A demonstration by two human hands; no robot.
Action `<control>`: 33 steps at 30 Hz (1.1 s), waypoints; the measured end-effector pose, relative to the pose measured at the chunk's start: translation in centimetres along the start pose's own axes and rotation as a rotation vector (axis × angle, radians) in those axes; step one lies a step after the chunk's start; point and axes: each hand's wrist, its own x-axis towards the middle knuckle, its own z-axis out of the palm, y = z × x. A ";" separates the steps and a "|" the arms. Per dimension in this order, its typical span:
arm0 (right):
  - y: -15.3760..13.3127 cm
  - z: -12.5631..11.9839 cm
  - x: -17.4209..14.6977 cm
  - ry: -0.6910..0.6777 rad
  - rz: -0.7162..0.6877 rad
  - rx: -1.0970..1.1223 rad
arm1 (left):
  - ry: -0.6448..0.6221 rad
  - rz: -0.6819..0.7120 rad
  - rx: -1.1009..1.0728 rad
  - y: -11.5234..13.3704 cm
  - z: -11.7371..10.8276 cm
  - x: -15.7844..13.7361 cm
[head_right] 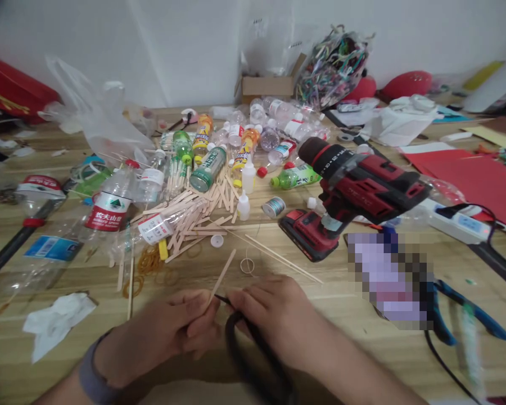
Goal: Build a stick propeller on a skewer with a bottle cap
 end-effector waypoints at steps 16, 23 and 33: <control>-0.5 0.2 -0.6 -0.049 0.096 0.104 | -0.043 -0.035 -0.026 0.2 0.4 0.0; -0.7 0.7 -0.2 -0.057 0.105 0.191 | -0.021 -0.005 -0.040 0.4 0.6 0.0; -0.8 0.9 -0.5 -0.127 0.339 0.490 | -0.044 -0.018 -0.063 0.2 0.4 -0.1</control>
